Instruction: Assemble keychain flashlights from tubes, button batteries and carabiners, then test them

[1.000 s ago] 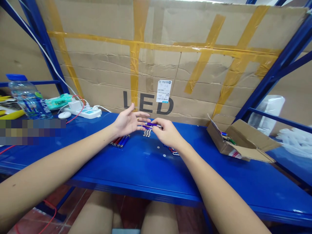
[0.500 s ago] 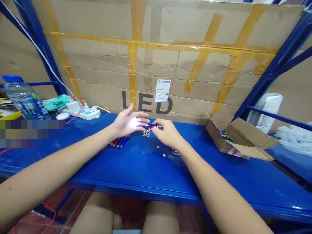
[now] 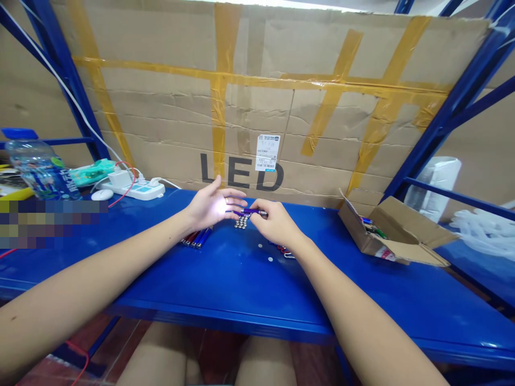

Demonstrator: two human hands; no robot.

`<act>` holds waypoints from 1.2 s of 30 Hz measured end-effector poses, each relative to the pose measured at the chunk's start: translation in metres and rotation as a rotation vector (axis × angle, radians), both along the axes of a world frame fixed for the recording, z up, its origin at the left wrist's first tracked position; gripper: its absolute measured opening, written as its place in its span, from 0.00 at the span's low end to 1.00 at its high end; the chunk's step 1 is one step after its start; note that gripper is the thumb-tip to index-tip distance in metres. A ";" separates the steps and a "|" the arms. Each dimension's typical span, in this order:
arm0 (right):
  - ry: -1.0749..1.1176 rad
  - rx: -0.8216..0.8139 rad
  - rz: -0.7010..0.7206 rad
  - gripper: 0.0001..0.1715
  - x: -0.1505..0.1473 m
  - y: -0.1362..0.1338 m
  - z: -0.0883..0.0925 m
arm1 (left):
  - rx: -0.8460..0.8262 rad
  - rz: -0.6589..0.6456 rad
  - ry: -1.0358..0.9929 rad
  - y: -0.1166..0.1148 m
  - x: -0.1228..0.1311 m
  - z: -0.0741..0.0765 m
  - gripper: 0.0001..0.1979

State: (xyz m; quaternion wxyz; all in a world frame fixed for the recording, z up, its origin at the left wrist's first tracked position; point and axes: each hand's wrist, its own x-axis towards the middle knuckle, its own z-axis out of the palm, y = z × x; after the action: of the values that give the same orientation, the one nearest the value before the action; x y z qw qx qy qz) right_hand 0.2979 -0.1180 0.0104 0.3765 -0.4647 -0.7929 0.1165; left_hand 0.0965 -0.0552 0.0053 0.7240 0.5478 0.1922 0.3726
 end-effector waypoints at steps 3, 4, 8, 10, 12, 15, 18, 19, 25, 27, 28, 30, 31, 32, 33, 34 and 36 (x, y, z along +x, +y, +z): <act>-0.002 0.017 0.001 0.11 0.000 0.000 0.000 | -0.001 0.006 0.006 0.000 0.001 -0.001 0.35; -0.001 0.021 0.004 0.11 0.000 0.000 0.000 | -0.002 0.009 0.005 0.000 0.001 -0.001 0.35; 0.004 0.025 0.024 0.11 0.001 0.001 -0.001 | -0.010 0.022 -0.010 0.000 0.001 -0.001 0.35; 0.004 0.023 0.026 0.12 0.001 0.001 -0.001 | -0.016 0.028 -0.016 0.000 0.001 -0.001 0.35; 0.000 0.019 0.017 0.12 0.001 0.000 0.000 | -0.023 0.026 -0.017 0.000 0.002 0.000 0.35; 0.012 0.011 0.004 0.12 0.000 -0.001 0.001 | -0.019 0.008 -0.024 0.001 0.002 0.000 0.35; 0.048 -0.007 -0.004 0.11 -0.002 -0.002 0.001 | -0.008 -0.002 -0.026 0.001 0.002 -0.001 0.34; 0.056 -0.007 -0.009 0.11 -0.002 -0.003 0.001 | -0.008 -0.001 -0.024 0.001 0.002 -0.001 0.34; 0.064 0.052 -0.064 0.11 -0.001 -0.002 0.004 | -0.020 -0.009 -0.025 0.001 0.001 -0.001 0.35; 0.063 0.060 -0.065 0.11 0.000 -0.002 0.005 | -0.021 -0.014 -0.025 0.000 0.001 -0.001 0.35; 0.060 0.063 -0.063 0.11 0.000 -0.002 0.005 | -0.022 -0.012 -0.025 0.000 0.001 0.000 0.35; 0.058 0.067 -0.057 0.11 0.000 -0.003 0.004 | -0.024 -0.004 -0.025 0.000 0.002 0.000 0.35; 0.061 0.068 -0.052 0.11 0.000 -0.003 0.004 | -0.025 -0.003 -0.025 -0.001 0.002 0.000 0.35; 0.065 0.066 -0.048 0.11 0.000 -0.003 0.004 | -0.024 -0.005 -0.025 0.000 0.002 0.000 0.35; 0.069 0.063 -0.045 0.11 -0.001 -0.003 0.004 | -0.022 -0.010 -0.025 0.000 0.002 -0.001 0.35; 0.069 0.059 -0.042 0.11 -0.001 -0.004 0.004 | -0.020 -0.014 -0.025 0.000 0.002 -0.001 0.35; 0.063 0.053 -0.034 0.10 -0.001 -0.004 0.004 | -0.019 -0.014 -0.024 0.000 0.002 0.000 0.35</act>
State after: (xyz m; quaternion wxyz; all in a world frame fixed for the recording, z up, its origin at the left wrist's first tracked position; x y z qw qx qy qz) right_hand 0.2971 -0.1221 0.0148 0.4151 -0.4643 -0.7754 0.1037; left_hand 0.0986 -0.0553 0.0048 0.7339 0.5378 0.1832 0.3723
